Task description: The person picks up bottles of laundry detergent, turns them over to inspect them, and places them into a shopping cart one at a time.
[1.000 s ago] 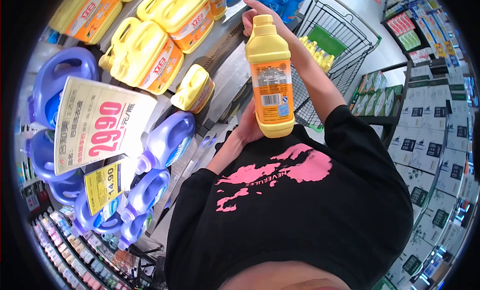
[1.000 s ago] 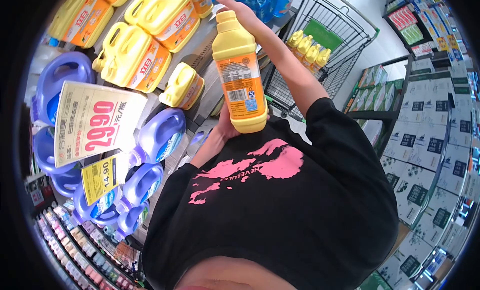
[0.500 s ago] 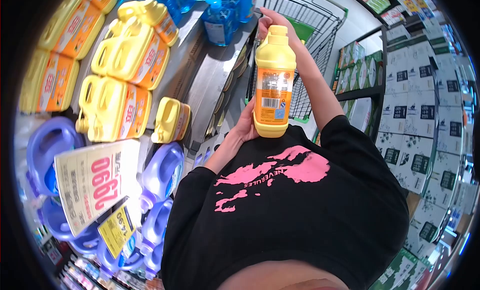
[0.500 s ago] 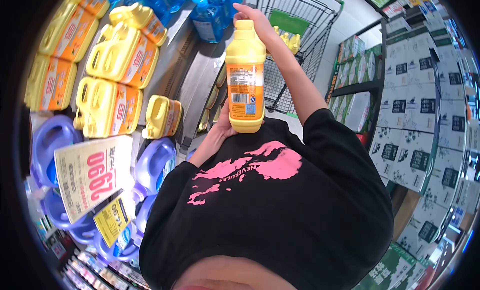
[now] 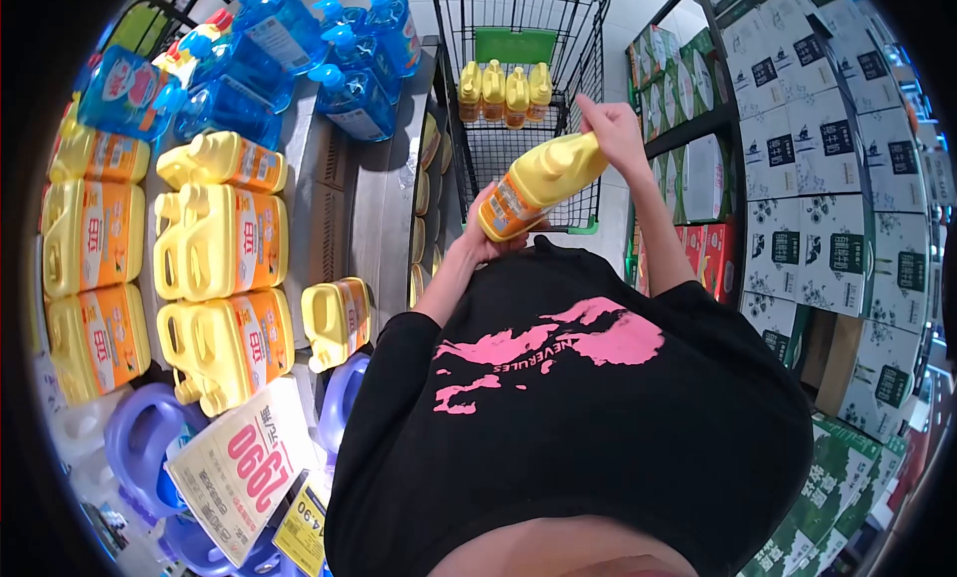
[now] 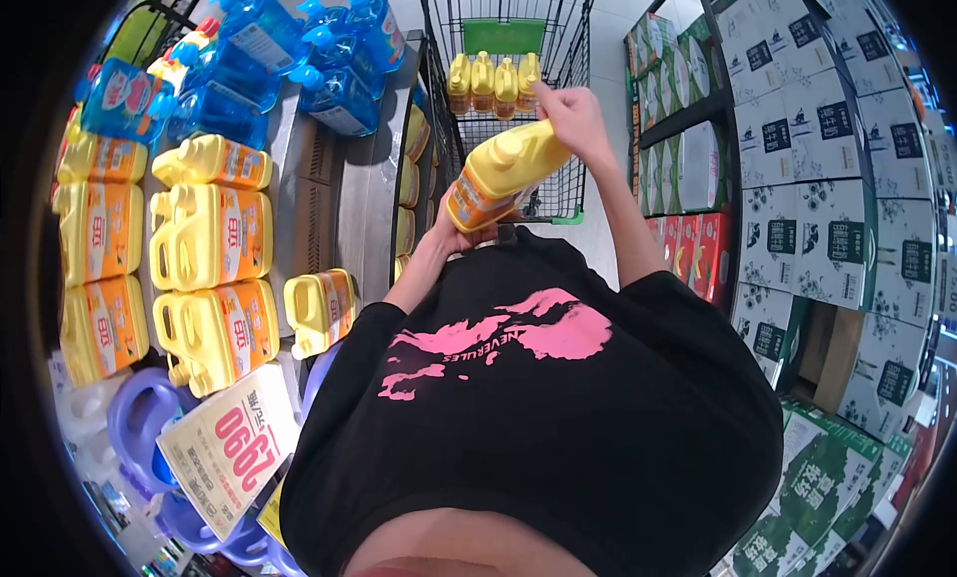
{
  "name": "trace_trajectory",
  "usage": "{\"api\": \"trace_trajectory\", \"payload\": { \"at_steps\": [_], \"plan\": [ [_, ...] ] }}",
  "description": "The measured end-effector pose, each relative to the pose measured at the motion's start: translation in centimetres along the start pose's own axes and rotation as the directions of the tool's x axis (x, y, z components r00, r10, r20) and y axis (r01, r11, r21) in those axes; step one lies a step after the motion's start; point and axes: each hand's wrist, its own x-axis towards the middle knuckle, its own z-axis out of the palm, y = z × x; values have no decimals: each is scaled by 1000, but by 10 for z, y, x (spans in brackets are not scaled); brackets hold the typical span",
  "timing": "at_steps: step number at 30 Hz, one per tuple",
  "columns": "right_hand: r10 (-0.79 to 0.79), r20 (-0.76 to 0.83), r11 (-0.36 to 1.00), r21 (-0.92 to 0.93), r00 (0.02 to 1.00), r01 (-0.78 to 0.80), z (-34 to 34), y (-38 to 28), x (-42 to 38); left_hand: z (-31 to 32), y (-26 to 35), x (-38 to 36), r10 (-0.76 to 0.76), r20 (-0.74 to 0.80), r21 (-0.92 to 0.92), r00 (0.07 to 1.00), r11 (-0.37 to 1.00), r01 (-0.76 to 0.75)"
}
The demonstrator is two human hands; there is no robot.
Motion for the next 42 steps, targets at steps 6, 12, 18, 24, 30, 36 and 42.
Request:
{"api": "trace_trajectory", "payload": {
  "at_steps": [6, 12, 18, 24, 30, 36, 42],
  "plan": [
    [159, -62, 971, -168, 985, -168, 4, 39, -23, -19, 6, 27, 78, -227, -275, 971, 951, -141],
    [361, -16, 923, -136, 932, -360, 17, 121, -18, -33, 27, 12, 212, -432, -77, 877, 960, -270],
    [575, 131, 807, 77, 808, -586, 39, 219, -19, -82, 25, -31, 230, -589, 72, 774, 970, -233],
    [671, -17, 737, 127, 742, -664, 65, 325, -11, -123, -3, -74, 200, -802, 88, 562, 971, -221],
    [792, 83, 500, 479, 604, -722, 77, 393, 0, -153, -46, -105, 254, -925, 298, 283, 947, 124],
    [771, -80, 614, 360, 632, -703, 88, 449, 13, -159, -77, -131, 217, -913, 290, 346, 941, 173],
    [799, -64, 565, 422, 599, -709, 73, 445, 29, -135, -81, -122, 230, -932, 314, 279, 897, 310]
  ]
}}
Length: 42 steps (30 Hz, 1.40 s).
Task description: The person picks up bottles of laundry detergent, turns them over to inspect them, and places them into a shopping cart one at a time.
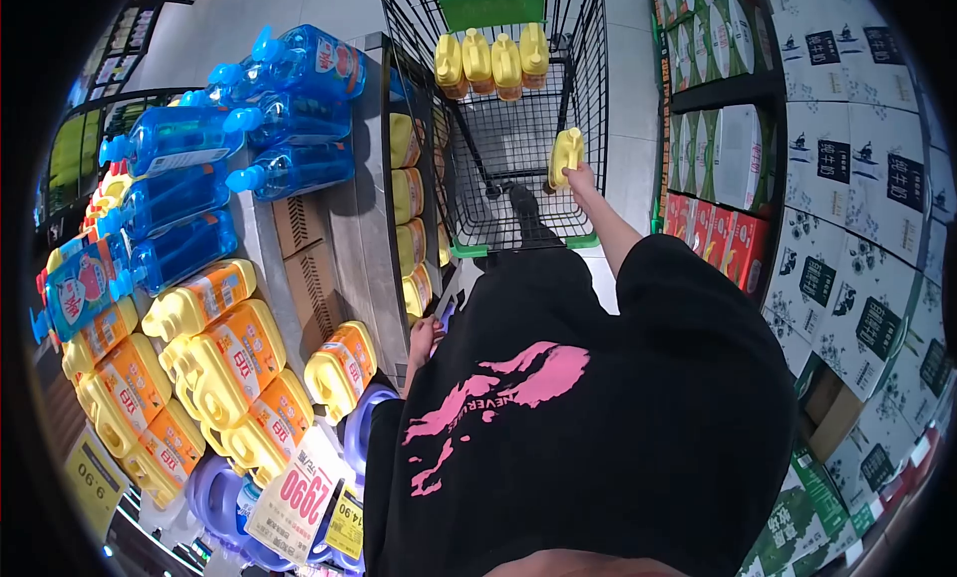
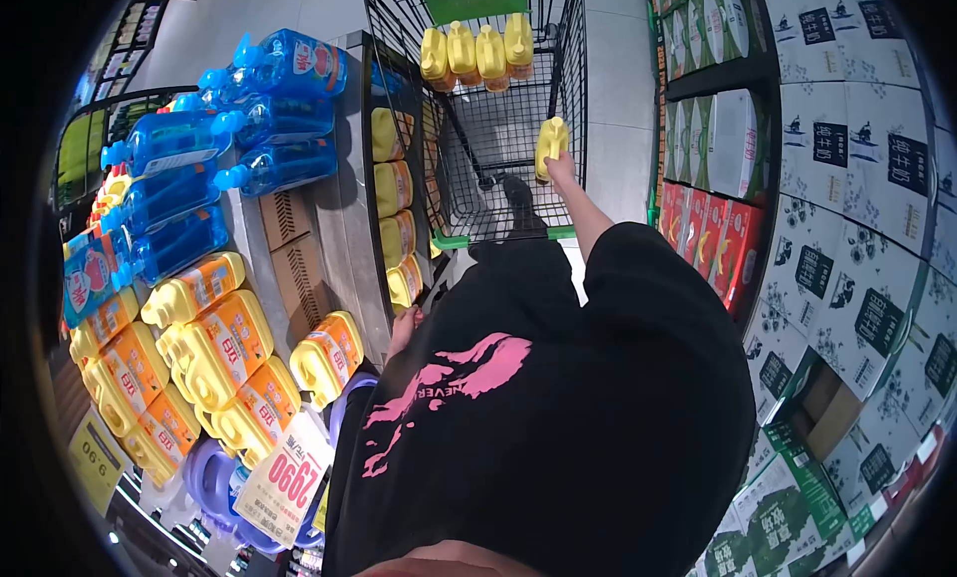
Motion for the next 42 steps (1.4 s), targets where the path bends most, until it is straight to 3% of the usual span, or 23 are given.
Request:
{"api": "trace_trajectory", "payload": {
  "at_steps": [2, 4, 6, 8, 11, 14, 17, 22, 24, 26, 28, 30, 32, 35, 38, 40, 42],
  "plan": [
    [-8, -7, 999, 47, 1000, 9, -2, -4, 8, 6, 4, -2, -7, -28, 40, 1000, 999, 8],
    [-3, -22, 1000, -11, 1000, 3, 0, -11, 6, 8, 0, 3, 9, -29, -46, 1000, 999, -11],
    [-89, -81, 987, -144, 993, 77, 3, -16, 13, 13, 1, -3, 24, -41, -16, 999, 1000, -25],
    [-94, -71, 988, -126, 993, 84, 4, -11, 36, 19, 2, -6, 42, -51, 10, 998, 999, -41],
    [-238, -97, 945, -251, 966, 207, 8, 10, 83, 22, -7, -4, 40, -63, 7, 997, 999, -39],
    [-271, -93, 888, -409, 958, 211, 12, -22, 80, 22, -16, -3, 68, -74, 41, 995, 997, -65],
    [-282, -212, 936, -277, 936, 219, 19, -36, 89, 25, -18, -7, 103, -88, 43, 991, 994, -100],
    [-269, -305, 928, -336, 914, 161, 34, -71, 65, 29, -15, -23, 113, -131, 125, 985, 987, -97],
    [-306, -265, 881, -443, 915, 167, 38, -72, 59, 36, -10, -30, 114, -144, 119, 983, 988, -97],
    [-295, -213, 893, -408, 932, 189, 39, -63, 48, 42, -7, -37, 116, -154, 113, 981, 989, -99],
    [-184, -183, 871, -486, 966, 73, 40, -49, 39, 45, -2, -43, 156, -151, 163, 976, 978, -131],
    [-189, -182, 855, -514, 965, 71, 40, -17, 42, 47, 3, -47, 169, -157, 169, 973, 975, -142],
    [63, 40, 863, -505, 997, -34, 33, 9, 48, 48, 3, -46, 185, -164, 169, 969, 973, -157],
    [169, 161, 836, -547, 972, -55, 25, -3, -2, 44, -10, -35, 264, -108, 217, 958, 947, -237],
    [261, 153, 773, -624, 953, -112, 21, 21, -10, 39, -32, -17, 381, -79, 267, 921, 898, -349],
    [190, 149, 769, -637, 970, -53, 18, 42, -13, 35, -40, -12, 355, 2, 383, 935, 864, -328],
    [117, 148, 760, -649, 982, 7, 15, 51, -18, 34, -46, -3, 374, -28, 284, 927, 892, -352]
  ]
}}
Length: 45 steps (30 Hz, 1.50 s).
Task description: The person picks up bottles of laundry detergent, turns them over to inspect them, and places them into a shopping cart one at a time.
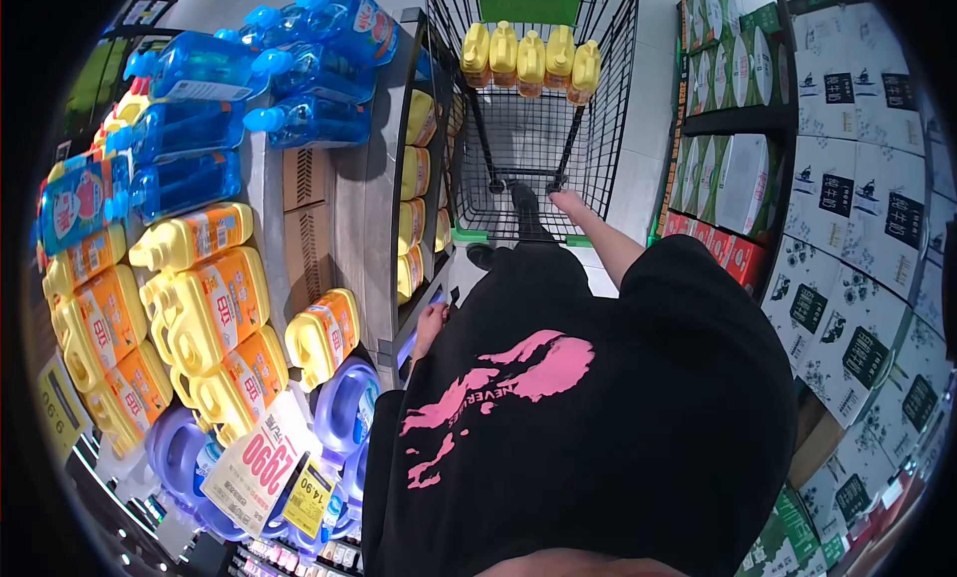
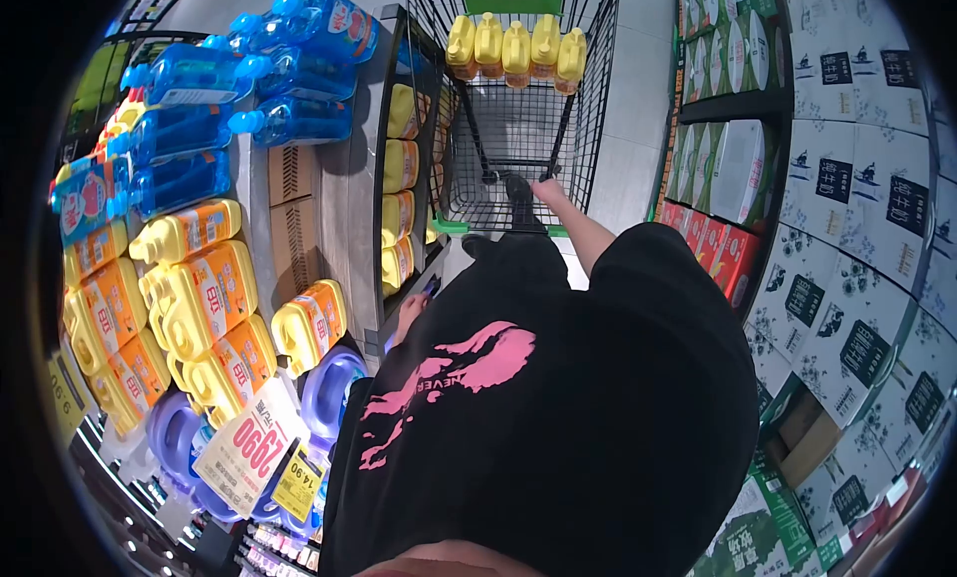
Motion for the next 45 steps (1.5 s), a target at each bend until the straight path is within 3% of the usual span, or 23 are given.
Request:
{"api": "trace_trajectory", "payload": {
  "at_steps": [2, 4, 5, 7, 10, 12, 14, 16, 18, 20, 24, 26, 28, 32, 34, 35, 37, 39, 40, 41, 42, 44, 45],
  "plan": [
    [-38, 46, 996, -74, 998, 41, -1, 0, -13, 1, -5, 1, 7, -35, -108, 999, 994, -10],
    [-46, 63, 992, -116, 997, 53, -3, -7, -27, 2, -6, -1, 165, -115, -30, 980, 985, -169],
    [-54, 104, 996, -68, 993, 62, -5, -12, -36, -1, -10, 4, 166, -131, -44, 977, 984, -173],
    [-35, 190, 999, -10, 981, 38, -3, -19, -45, -8, -29, 20, -170, -2, -284, 985, 945, 162],
    [-73, 295, 997, 23, 953, 70, 3, -32, -59, -11, -37, 15, -218, -7, -406, 976, 893, 196],
    [-101, 299, 994, 70, 949, 84, 14, -46, -81, -16, -48, 13, -232, -29, -441, 972, 876, 196],
    [-85, 497, 979, 202, 864, -20, 27, -30, -52, -18, -70, 11, -240, -55, -511, 969, 841, 179],
    [-95, 430, 995, 63, 898, 75, 44, -43, -69, -19, -83, 1, -273, -62, -514, 960, 833, 204],
    [-95, 537, 994, 10, 839, 106, 64, -53, -70, -17, -105, -5, -285, -109, -571, 952, 802, 175],
    [-268, 384, 944, -76, 884, 320, 85, -67, -91, -13, -126, -12, -297, -147, -617, 944, 773, 147],
    [-390, 430, 887, -61, 814, 457, 123, -99, -137, -9, -166, -26, -352, -82, -719, 932, 668, 189],
    [-352, 521, 888, -78, 778, 454, 133, -129, -189, -3, -183, -30, -364, -165, -687, 917, 709, 158],
    [-263, 654, 943, 18, 709, 333, 144, -151, -237, -6, -180, -49, -374, -194, -690, 907, 709, 145],
    [-260, 740, 932, 24, 621, 362, 174, -174, -298, 0, -190, -68, -394, -275, -721, 877, 688, 83],
    [-491, 715, 802, 147, 497, 579, 190, -181, -322, 4, -206, -70, -411, -263, -742, 873, 665, 90],
    [-487, 724, 797, 140, 488, 587, 197, -186, -335, 6, -215, -71, -425, -246, -751, 871, 651, 106],
    [-616, 671, 648, 133, 413, 750, 208, -201, -371, 6, -219, -83, -460, -249, -747, 852, 651, 133],
    [-754, 606, 450, 194, 254, 872, 215, -216, -405, 9, -224, -94, -494, -253, -743, 832, 650, 160],
    [-751, 614, 442, 194, 243, 876, 217, -228, -422, 13, -227, -99, -501, -270, -723, 822, 670, 171],
    [-853, 520, 46, 173, -52, 984, 219, -242, -440, 16, -229, -103, -507, -288, -701, 813, 689, 181],
    [-822, 435, -356, 110, -367, 928, 222, -254, -454, 15, -227, -109, -508, -293, -710, 810, 683, 172],
    [-812, 448, -339, 160, -374, 927, 233, -271, -470, 15, -221, -123, -525, -263, -632, 810, 728, 267],
    [-761, 481, -433, 124, -436, 893, 237, -278, -477, 19, -223, -125, -527, -261, -638, 809, 723, 265]
  ]
}}
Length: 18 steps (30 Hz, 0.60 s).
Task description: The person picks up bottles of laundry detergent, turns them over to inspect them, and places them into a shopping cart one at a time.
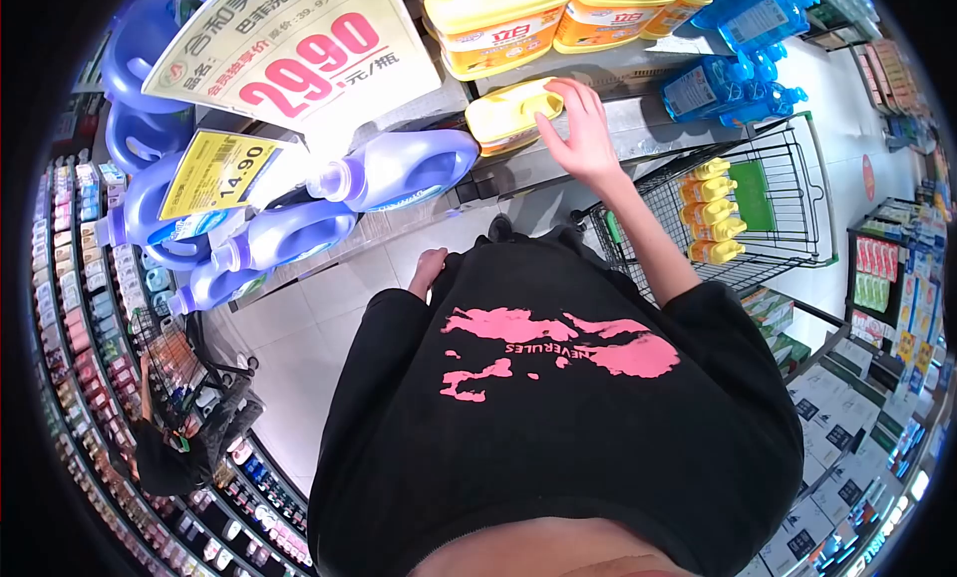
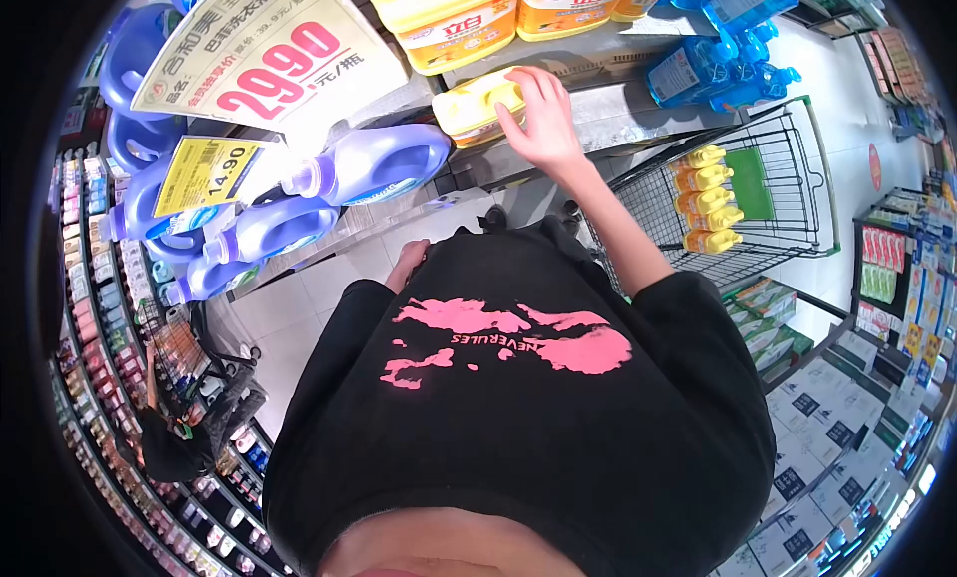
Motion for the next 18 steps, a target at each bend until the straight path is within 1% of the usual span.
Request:
{"api": "trace_trajectory", "payload": {
  "at_steps": [1, 2, 3, 5, 6, 8, 9, 11, 15, 18],
  "plan": [
    [-69, 50, 994, -78, 996, 72, 2, 0, 7, 1, -4, -2, 21, -30, -80, 999, 996, -24],
    [-107, 69, 987, -112, 992, 114, 9, 5, 14, 1, -5, -3, 42, -63, -159, 997, 986, -51],
    [-112, 71, 987, -111, 991, 119, 16, 6, 19, 1, -7, 0, 42, -65, -163, 997, 985, -53],
    [-144, 117, 980, -121, 983, 158, 29, 10, 26, 2, -9, 6, 39, -82, -105, 996, 993, -48],
    [-148, 119, 979, -121, 982, 162, 36, 13, 28, 2, -10, 10, 40, -83, -109, 996, 993, -49],
    [-154, 121, 963, -201, 981, 176, 48, 19, 28, 1, -12, 18, 84, -20, -21, 996, 996, -84],
    [-154, 122, 963, -202, 980, 177, 49, 19, 29, 3, -12, 21, 84, -20, -21, 996, 996, -85],
    [-135, 86, 957, -247, 987, 152, 49, 19, 29, 7, -11, 27, 179, -79, -44, 981, 982, -182],
    [-128, 38, 950, -281, 991, 134, 49, 19, 32, 9, -4, 34, 202, -30, -32, 979, 979, -203],
    [-152, 30, 956, -251, 988, 155, 47, 29, 29, 10, 3, 45, 235, -26, -33, 972, 971, -236]
  ]
}}
